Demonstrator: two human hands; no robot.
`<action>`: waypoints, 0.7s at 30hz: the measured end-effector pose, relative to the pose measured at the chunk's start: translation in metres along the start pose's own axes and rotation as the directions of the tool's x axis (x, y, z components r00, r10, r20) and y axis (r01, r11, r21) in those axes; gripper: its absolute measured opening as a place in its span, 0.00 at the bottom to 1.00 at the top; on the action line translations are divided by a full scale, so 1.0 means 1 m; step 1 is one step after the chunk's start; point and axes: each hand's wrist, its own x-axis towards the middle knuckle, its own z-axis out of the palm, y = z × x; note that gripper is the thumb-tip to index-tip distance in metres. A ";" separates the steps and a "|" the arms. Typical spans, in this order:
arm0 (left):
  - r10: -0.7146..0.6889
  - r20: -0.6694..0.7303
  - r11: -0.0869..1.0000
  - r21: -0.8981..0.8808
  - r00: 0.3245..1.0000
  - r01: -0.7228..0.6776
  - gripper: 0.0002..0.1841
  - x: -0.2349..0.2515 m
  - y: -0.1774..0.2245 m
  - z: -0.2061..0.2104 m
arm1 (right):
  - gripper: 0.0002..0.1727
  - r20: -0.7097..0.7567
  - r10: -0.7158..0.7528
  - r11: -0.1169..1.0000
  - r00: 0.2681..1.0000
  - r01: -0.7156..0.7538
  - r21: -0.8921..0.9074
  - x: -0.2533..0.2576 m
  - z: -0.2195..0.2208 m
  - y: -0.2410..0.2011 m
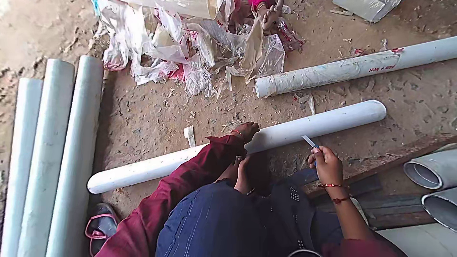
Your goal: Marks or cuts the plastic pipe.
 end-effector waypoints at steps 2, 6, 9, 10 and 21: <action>0.101 -0.130 0.993 -0.048 0.986 -0.108 0.15 0.001 -0.002 0.012 | 0.17 0.006 0.009 1.000 1.000 -0.009 -0.008 0.000 0.000 0.003; 0.223 -0.479 0.941 -0.120 0.849 -0.315 0.14 0.003 -0.006 0.047 | 0.17 0.015 0.032 0.999 0.999 -0.032 -0.014 0.003 0.000 0.003; 0.115 -0.423 0.963 -0.173 0.899 -0.205 0.29 0.007 -0.002 0.068 | 0.16 0.031 0.069 0.997 0.997 -0.069 -0.016 0.004 0.000 0.001; 0.095 -0.369 0.978 -0.139 0.925 -0.156 0.32 0.006 0.000 0.069 | 0.16 0.030 0.065 0.998 0.997 -0.064 -0.014 0.005 0.000 0.002; -0.250 -0.131 0.965 -0.112 0.959 0.236 0.38 0.011 0.039 0.053 | 0.15 0.061 0.079 0.997 0.995 -0.080 0.005 0.005 -0.001 0.001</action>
